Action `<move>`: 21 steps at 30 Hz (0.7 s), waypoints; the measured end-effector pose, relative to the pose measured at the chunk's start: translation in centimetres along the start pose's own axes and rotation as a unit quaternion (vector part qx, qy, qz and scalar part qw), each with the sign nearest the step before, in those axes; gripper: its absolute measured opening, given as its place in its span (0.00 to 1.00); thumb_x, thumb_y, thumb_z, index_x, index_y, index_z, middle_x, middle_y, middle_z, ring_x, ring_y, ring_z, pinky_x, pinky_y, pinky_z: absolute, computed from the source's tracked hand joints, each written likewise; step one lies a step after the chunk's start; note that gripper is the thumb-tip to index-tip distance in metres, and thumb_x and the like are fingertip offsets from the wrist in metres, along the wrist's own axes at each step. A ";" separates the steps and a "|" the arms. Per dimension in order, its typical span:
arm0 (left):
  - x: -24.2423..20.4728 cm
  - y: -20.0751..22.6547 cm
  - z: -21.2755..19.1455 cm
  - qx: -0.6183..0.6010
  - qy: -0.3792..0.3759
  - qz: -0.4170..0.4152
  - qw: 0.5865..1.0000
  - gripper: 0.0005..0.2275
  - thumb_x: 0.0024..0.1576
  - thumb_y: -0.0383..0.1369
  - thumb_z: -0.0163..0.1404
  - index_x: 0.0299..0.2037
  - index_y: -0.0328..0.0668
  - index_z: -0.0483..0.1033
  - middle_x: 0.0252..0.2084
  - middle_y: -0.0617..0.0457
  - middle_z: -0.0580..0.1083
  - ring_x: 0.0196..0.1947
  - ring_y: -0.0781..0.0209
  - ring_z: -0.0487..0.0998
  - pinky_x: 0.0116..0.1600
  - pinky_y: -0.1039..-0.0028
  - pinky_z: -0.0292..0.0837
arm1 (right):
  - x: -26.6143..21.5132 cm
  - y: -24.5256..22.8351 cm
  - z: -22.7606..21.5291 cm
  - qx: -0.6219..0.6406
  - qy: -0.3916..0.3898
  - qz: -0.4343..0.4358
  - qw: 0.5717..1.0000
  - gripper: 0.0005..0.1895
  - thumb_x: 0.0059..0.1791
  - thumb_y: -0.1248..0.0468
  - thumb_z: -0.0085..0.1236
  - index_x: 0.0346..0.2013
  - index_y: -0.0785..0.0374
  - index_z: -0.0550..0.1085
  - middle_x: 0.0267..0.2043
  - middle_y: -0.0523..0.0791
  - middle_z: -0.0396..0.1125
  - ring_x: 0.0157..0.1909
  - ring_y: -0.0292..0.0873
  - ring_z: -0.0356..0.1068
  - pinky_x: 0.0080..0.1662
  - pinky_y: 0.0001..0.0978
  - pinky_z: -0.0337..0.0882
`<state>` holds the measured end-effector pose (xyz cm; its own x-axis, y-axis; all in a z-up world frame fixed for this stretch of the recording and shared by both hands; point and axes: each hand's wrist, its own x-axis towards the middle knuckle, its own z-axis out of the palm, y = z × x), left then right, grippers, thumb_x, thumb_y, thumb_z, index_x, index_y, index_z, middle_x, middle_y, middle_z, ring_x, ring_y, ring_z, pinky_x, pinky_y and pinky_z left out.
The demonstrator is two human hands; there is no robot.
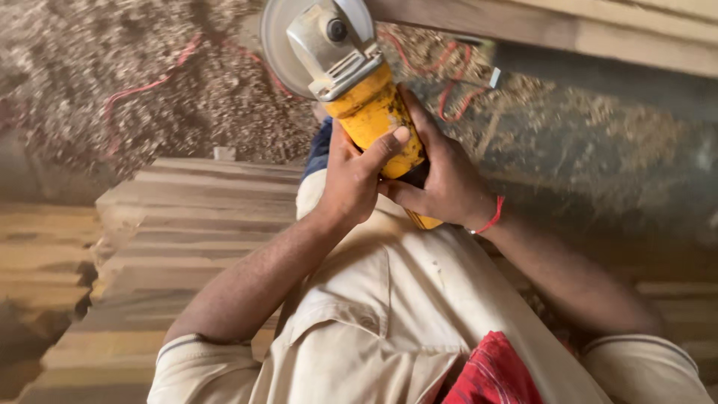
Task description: The person uses a handheld angle grinder to smooth the surface of wooden planks. They repeatedly move the tool along the length of the wood, flip the planks to treat different sides, and inspect the finished edges.
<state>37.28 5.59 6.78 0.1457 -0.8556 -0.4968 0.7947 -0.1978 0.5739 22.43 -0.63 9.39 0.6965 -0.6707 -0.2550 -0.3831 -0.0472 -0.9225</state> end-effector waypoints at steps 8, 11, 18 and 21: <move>0.5 -7.6 5.2 0.040 -0.030 -0.078 0.996 0.24 0.57 0.22 0.59 0.62 0.36 0.61 0.52 0.46 0.74 0.51 0.56 0.78 0.56 0.65 0.79 | -7.5 4.8 -4.3 0.045 0.069 -0.004 0.997 0.57 0.48 0.61 0.69 0.80 0.65 0.40 0.81 0.58 0.48 0.82 0.57 0.52 0.76 0.44 0.58; 1.2 -12.1 8.4 0.088 -0.055 -0.109 0.989 0.24 0.57 0.22 0.59 0.61 0.35 0.62 0.50 0.45 0.74 0.48 0.55 0.79 0.53 0.65 0.80 | -10.9 7.6 -7.5 0.004 0.101 -0.015 0.995 0.58 0.46 0.63 0.70 0.80 0.65 0.40 0.82 0.58 0.42 0.83 0.57 0.44 0.78 0.47 0.53; 3.1 -25.6 16.8 0.112 -0.109 -0.149 0.977 0.26 0.56 0.24 0.61 0.62 0.34 0.59 0.51 0.44 0.73 0.49 0.54 0.79 0.53 0.62 0.81 | -20.7 15.0 -16.2 0.046 0.162 0.061 0.984 0.57 0.45 0.66 0.66 0.80 0.65 0.40 0.79 0.54 0.50 0.80 0.52 0.53 0.76 0.46 0.59; 3.2 -32.6 21.0 0.118 -0.121 -0.153 0.974 0.27 0.57 0.26 0.61 0.63 0.32 0.60 0.53 0.43 0.73 0.51 0.54 0.78 0.54 0.62 0.80 | -25.4 19.0 -21.5 0.035 0.173 0.056 0.983 0.56 0.43 0.69 0.64 0.79 0.65 0.41 0.79 0.55 0.47 0.81 0.54 0.49 0.76 0.48 0.54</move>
<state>-0.58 -0.74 0.20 -0.2423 -0.8216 -0.5161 0.6168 -0.5410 0.5717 -15.61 -0.45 4.57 0.3999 -0.8810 -0.2527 -0.3944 0.0835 -0.9151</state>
